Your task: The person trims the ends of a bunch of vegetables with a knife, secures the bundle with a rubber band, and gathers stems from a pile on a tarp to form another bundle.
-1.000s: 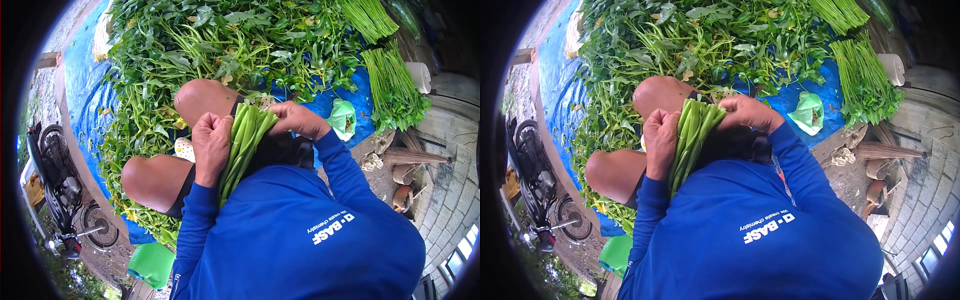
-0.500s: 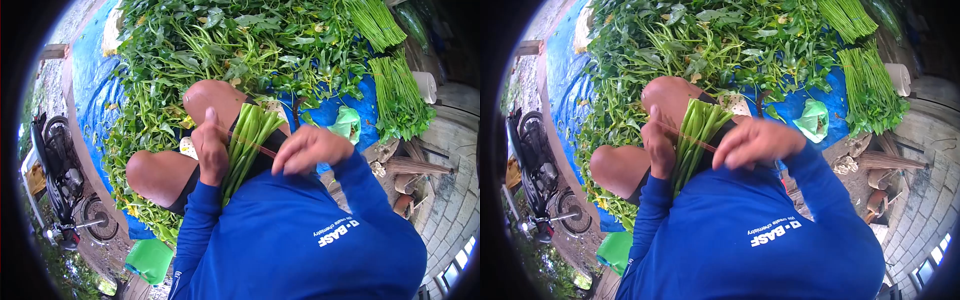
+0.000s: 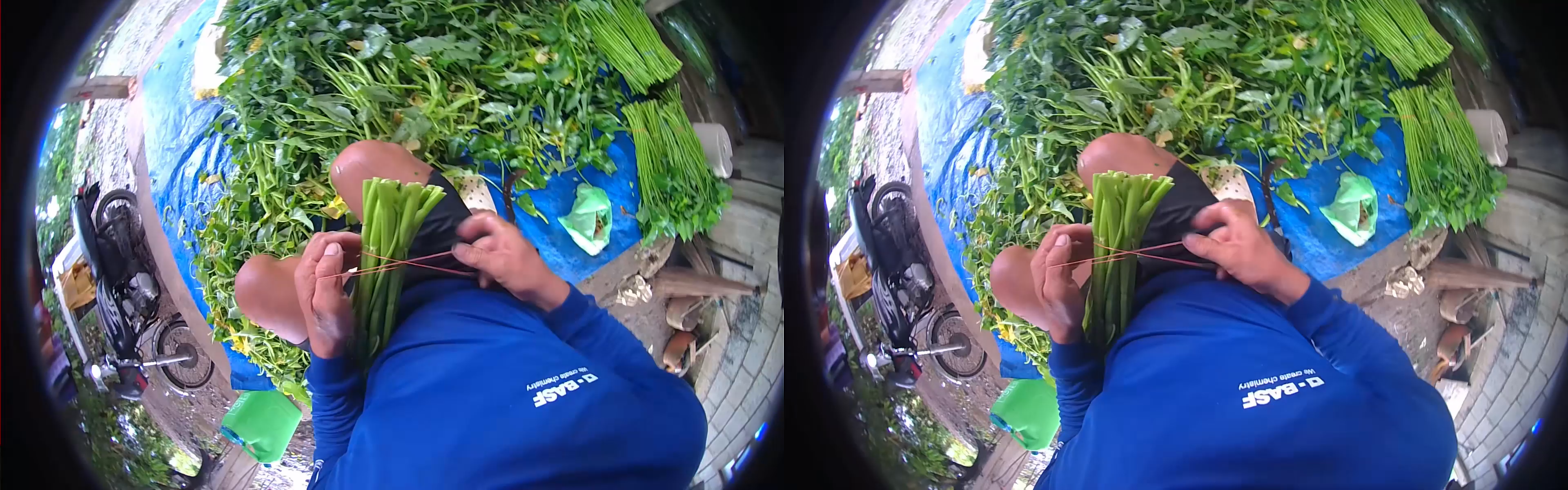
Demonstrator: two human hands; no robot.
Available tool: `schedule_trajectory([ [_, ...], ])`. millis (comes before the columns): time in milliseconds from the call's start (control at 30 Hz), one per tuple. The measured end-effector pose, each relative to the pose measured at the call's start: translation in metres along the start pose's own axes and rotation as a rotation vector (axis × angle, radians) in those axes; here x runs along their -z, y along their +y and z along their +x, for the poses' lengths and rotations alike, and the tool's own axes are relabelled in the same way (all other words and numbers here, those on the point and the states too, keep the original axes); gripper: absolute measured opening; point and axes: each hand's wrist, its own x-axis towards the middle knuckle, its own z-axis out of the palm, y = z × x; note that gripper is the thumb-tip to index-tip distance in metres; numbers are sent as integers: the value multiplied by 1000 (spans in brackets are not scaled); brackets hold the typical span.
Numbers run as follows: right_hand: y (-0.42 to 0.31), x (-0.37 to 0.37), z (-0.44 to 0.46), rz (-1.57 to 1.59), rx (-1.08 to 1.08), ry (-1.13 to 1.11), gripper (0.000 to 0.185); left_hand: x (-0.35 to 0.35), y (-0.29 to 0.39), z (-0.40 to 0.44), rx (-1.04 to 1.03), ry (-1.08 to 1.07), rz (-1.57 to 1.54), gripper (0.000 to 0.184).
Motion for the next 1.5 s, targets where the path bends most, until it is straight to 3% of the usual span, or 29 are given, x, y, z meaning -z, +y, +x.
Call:
schedule_trajectory([
  [100, -21, 4, 9, 456, -193, -298, 62, -7, 22, 0, 53, -94, 43, 53],
  [167, -40, 16, 25, 543, -221, -412, 72, -2, 36, -2, 54, -138, 105, 58],
  [300, -55, 37, 55, 666, -325, -756, 73, -9, 63, -7, 140, -307, 48, 65],
  [367, -28, 30, 85, 831, -496, -915, 70, -9, 44, -10, 180, -243, -108, 40],
  [433, -10, -16, 77, 708, -434, -527, 56, -13, 36, -8, 204, -206, -175, 26],
  [467, 27, -17, 93, 887, -473, -804, 52, 0, 24, -6, 203, -250, -281, 48],
  [567, -18, -53, 69, 1112, -391, -540, 62, 11, -5, -2, 107, -561, -57, 77],
  [633, -16, -26, 80, 870, -132, -661, 48, 11, 0, 1, 336, -613, -103, 86],
  [700, -28, 6, 89, 118, 105, 45, 41, 16, -1, 5, 371, -562, -11, 81],
  [733, -33, 23, 89, -12, 251, 117, 38, 7, 1, 4, 341, -457, 52, 67],
  [767, -34, 34, 84, -138, 385, 188, 36, 0, -4, 4, 345, -437, 99, 66],
  [800, -45, 31, 74, -105, 401, 131, 30, -6, -9, 5, 356, -416, 146, 65],
  [900, -60, 15, 60, -625, 827, 119, 23, -11, -30, 7, 280, -400, 305, 65],
  [1033, -53, 12, 65, -1049, 984, 123, 25, -16, -25, 1, 239, -360, 432, 70],
  [1200, -20, 19, 62, -968, 939, 143, 22, -12, -20, -7, 115, -354, 549, 78],
  [1300, -21, 16, 72, -773, 719, 51, 20, -21, -15, -4, 256, -390, 797, 77],
  [1333, -30, 14, 74, -708, 774, 50, 24, -22, -14, -3, 285, -393, 798, 77],
  [1433, -56, 12, 73, -883, 841, -40, 32, -22, -12, -7, 245, -373, 804, 76],
  [1500, -57, 15, 74, -1047, 1003, -55, 34, -20, -16, -10, 200, -358, 765, 73],
])
